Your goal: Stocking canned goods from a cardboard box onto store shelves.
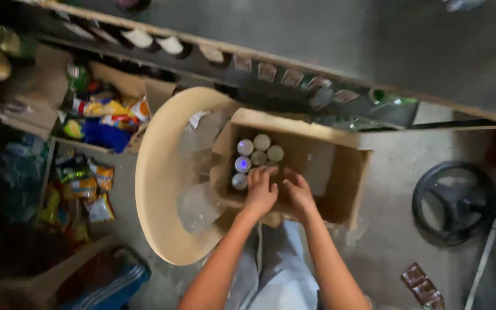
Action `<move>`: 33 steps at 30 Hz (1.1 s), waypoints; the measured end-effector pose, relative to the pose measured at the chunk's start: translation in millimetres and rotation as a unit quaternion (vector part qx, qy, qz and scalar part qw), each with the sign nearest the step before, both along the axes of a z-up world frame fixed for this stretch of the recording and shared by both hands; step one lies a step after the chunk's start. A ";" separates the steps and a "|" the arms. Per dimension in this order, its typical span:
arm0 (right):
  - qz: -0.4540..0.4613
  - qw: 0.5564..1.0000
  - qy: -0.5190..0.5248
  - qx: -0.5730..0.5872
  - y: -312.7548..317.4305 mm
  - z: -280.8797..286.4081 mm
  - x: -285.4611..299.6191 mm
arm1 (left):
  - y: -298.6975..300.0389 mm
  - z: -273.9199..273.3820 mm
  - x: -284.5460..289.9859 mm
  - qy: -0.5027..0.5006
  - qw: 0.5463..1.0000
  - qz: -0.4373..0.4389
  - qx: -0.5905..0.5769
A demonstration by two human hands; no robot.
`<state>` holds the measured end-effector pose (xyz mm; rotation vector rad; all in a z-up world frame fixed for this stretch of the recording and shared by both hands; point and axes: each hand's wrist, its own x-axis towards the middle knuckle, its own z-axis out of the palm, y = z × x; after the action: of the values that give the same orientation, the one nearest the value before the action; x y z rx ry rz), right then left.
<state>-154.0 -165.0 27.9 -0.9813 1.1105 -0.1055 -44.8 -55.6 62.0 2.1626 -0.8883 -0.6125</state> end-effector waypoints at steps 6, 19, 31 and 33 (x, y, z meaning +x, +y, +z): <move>-0.039 0.977 -0.205 0.051 -37.1 129.0 17.3 | -52.4 167.9 14.5 0.003 0.998 -0.020 -0.058; -0.056 0.937 -0.331 -0.095 -154.4 448.2 31.7 | -165.7 438.3 24.3 -0.115 0.949 -0.071 -0.286; -0.040 0.684 -0.375 -0.625 -224.9 765.7 5.3 | -240.8 739.1 7.4 -0.317 0.759 -0.168 -0.544; -0.097 0.502 -0.171 -0.843 -229.6 815.3 -4.9 | -258.2 770.4 8.6 -0.340 0.763 -0.156 -0.527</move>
<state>-158.8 -394.5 843.2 -2.3629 0.3924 -1.7929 -36.1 -313.8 832.5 1.1299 -1.5048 0.5417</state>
